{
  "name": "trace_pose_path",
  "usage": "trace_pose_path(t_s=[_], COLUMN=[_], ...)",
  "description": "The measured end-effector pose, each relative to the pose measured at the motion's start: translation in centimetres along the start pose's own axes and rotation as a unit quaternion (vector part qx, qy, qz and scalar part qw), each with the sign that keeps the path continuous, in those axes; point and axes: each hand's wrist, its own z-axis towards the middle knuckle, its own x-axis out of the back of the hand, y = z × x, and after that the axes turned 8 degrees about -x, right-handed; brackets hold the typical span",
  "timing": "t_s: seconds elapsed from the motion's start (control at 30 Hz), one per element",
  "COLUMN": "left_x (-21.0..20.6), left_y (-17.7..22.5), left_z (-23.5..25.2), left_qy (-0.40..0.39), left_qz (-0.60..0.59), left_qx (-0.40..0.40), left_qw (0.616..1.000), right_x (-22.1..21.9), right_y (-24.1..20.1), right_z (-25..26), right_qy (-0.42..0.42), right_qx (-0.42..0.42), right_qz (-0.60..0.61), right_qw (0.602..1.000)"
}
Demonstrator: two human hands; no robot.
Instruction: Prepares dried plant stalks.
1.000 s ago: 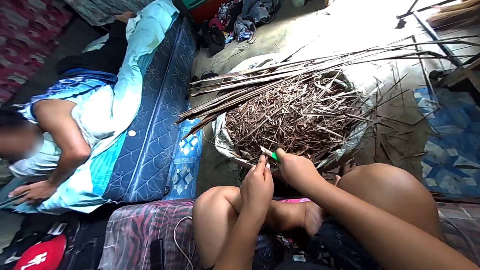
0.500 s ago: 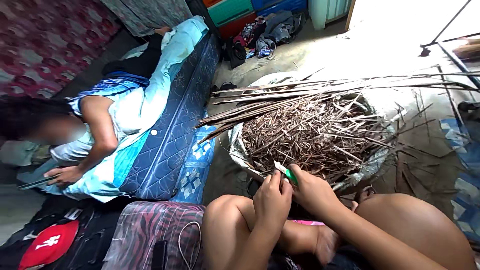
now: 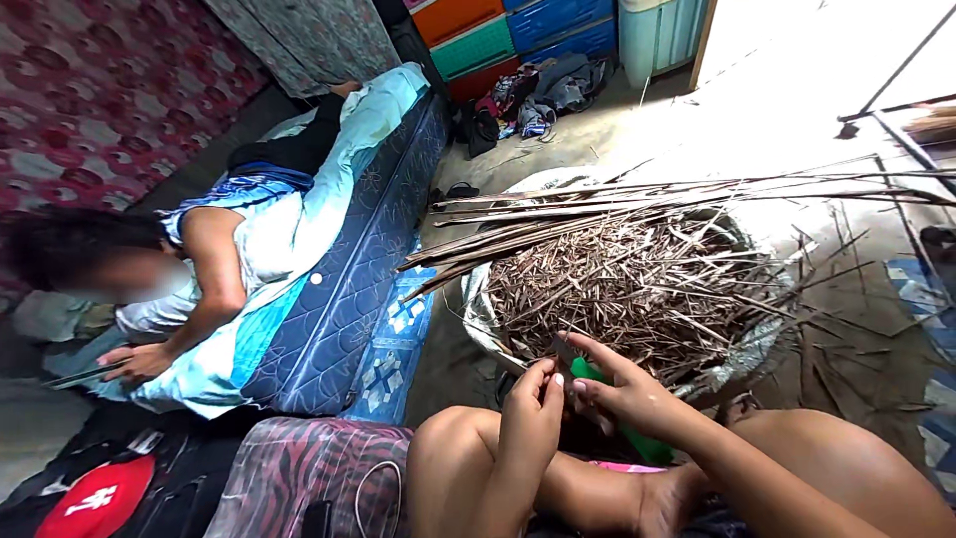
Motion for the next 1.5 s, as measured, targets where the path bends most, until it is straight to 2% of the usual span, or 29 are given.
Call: trace_pose_path(t_s=[0.1,0.37,0.53,0.6,0.67,0.8,0.9,1.03,1.13,1.3,1.5], left_x=[-0.1,-0.3,0.2,0.3,0.4,1.2,0.6,0.0,-0.7,-0.9,-1.4], left_y=[-0.2,0.5,0.0,-0.4,-1.1,-2.1,-2.8,-2.8,-3.2,-3.5,-3.9], left_z=[-0.2,-0.6,-1.1,-1.3,-1.7,-2.3,-2.6,-2.3,-1.6,-0.9,-1.3], left_qy=[0.010,-0.003,-0.045,-0.073,-0.113,-0.278,-0.328,-0.278,-0.234,-0.208,-0.206], left_qz=[0.013,-0.040,-0.096,-0.119,-0.124,-0.074,-0.046,-0.033,-0.069,-0.145,-0.233], left_qx=[-0.022,-0.007,0.031,0.041,0.017,-0.062,-0.060,-0.020,-0.026,-0.004,0.001], left_qw=[1.000,0.999,0.994,0.989,0.986,0.956,0.942,0.960,0.969,0.967,0.950], right_x=[0.1,0.8,2.3,3.4,4.1,4.9,5.0,3.3,1.7,2.0,3.3], right_y=[0.2,-0.1,-0.9,-1.1,-0.9,0.0,0.4,0.9,1.7,1.6,1.5], right_z=[0.0,-0.4,-0.2,-0.3,-0.2,0.7,1.2,1.0,1.0,1.0,1.4], right_qy=[-0.041,-0.036,0.054,0.101,0.142,0.201,0.220,0.187,0.149,0.111,0.133], right_qx=[0.000,-0.014,0.008,0.020,0.027,0.034,0.023,-0.004,-0.039,-0.064,-0.029], right_qz=[0.064,0.112,0.147,0.174,0.192,0.209,0.194,0.062,0.005,0.017,0.072], right_qw=[0.997,0.993,0.988,0.979,0.971,0.956,0.956,0.980,0.988,0.992,0.988])
